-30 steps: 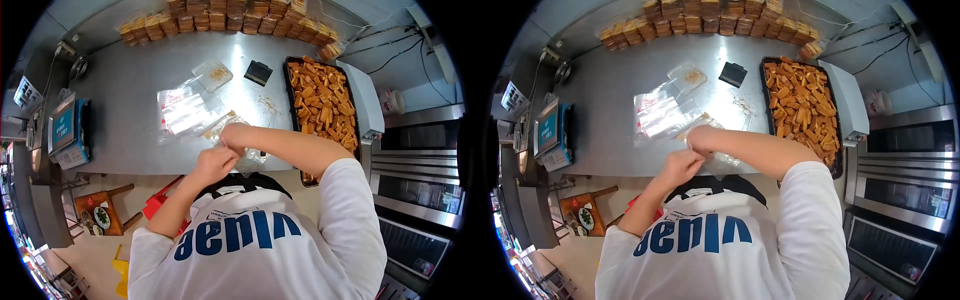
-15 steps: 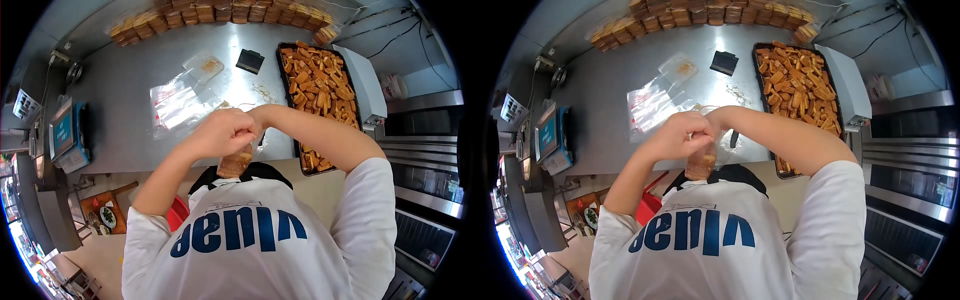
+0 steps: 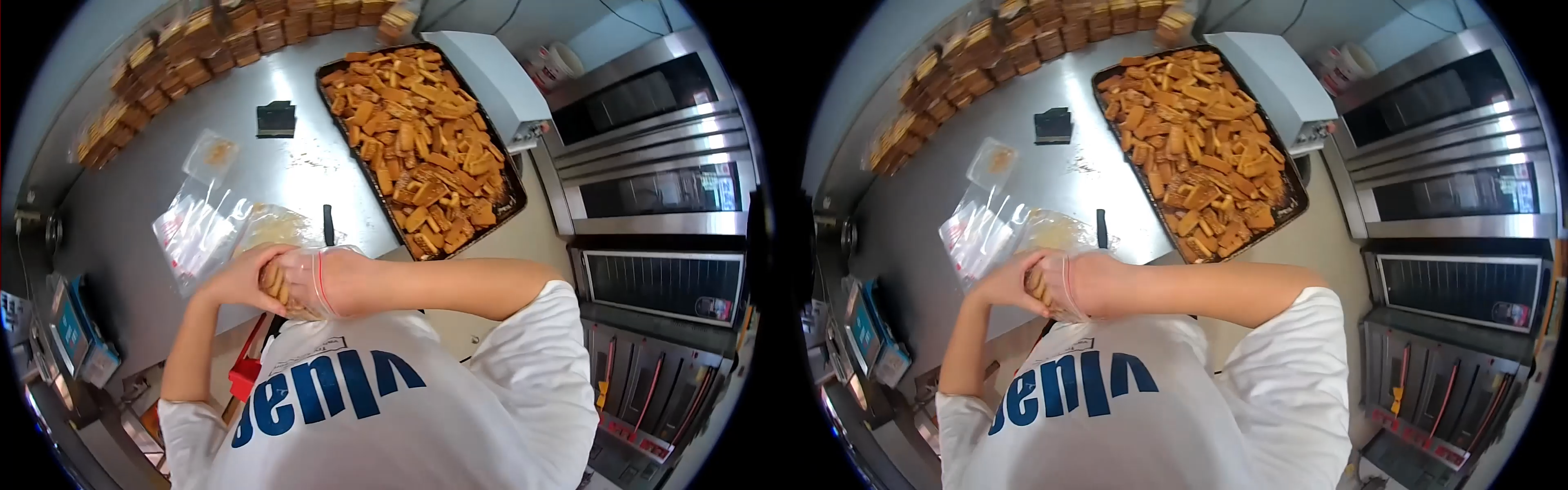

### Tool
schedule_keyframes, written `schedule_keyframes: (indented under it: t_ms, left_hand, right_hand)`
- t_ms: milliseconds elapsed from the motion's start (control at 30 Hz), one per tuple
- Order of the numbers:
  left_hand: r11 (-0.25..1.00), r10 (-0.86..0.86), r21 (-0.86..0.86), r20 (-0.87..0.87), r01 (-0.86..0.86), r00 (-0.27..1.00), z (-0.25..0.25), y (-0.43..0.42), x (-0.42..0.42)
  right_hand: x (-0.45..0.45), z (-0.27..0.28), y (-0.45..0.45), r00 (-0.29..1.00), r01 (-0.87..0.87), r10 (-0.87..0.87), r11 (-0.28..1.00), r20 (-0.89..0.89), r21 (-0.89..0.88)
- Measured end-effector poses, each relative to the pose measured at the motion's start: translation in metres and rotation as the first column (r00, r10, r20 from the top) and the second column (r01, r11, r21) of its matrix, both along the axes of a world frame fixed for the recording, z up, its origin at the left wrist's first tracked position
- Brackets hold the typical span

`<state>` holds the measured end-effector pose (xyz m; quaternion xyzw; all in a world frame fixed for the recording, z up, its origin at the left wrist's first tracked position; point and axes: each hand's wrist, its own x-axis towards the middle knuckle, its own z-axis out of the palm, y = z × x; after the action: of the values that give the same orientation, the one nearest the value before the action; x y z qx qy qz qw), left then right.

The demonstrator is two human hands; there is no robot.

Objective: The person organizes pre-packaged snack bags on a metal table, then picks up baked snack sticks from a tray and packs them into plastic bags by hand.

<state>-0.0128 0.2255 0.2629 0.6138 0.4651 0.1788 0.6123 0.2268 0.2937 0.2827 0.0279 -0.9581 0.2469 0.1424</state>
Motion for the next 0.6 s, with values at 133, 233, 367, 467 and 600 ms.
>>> schedule_keyframes:
  t_ms: [133, 233, 367, 467, 600]
  left_hand:
    - [0.969, 0.092, 0.247, -0.291, -0.018, 0.952, -0.009, 0.001, 0.023]
    - [0.917, 0.298, 0.362, -0.340, -0.168, 0.892, -0.044, -0.013, 0.045]
    - [0.770, 0.632, 0.310, -0.254, -0.558, 0.732, -0.098, -0.036, 0.063]
    - [0.677, 0.734, 0.342, -0.247, -0.652, 0.633, -0.110, -0.048, 0.073]
    - [0.650, 0.758, 0.348, -0.244, -0.675, 0.605, -0.117, -0.060, 0.072]
  right_hand:
    - [0.025, -0.028, 0.014, 0.995, 0.037, -0.012, 0.967, -0.098, 0.253]
    - [0.046, -0.038, 0.030, 0.980, 0.183, -0.181, 0.983, -0.085, 0.019]
    - [0.122, -0.069, 0.073, 0.839, 0.528, -0.524, 0.849, -0.146, -0.014]
    - [0.184, -0.073, 0.115, 0.570, 0.822, -0.815, 0.566, -0.109, 0.067]
    - [0.246, -0.106, 0.154, 0.299, 0.848, -0.944, 0.330, 0.140, 0.414]
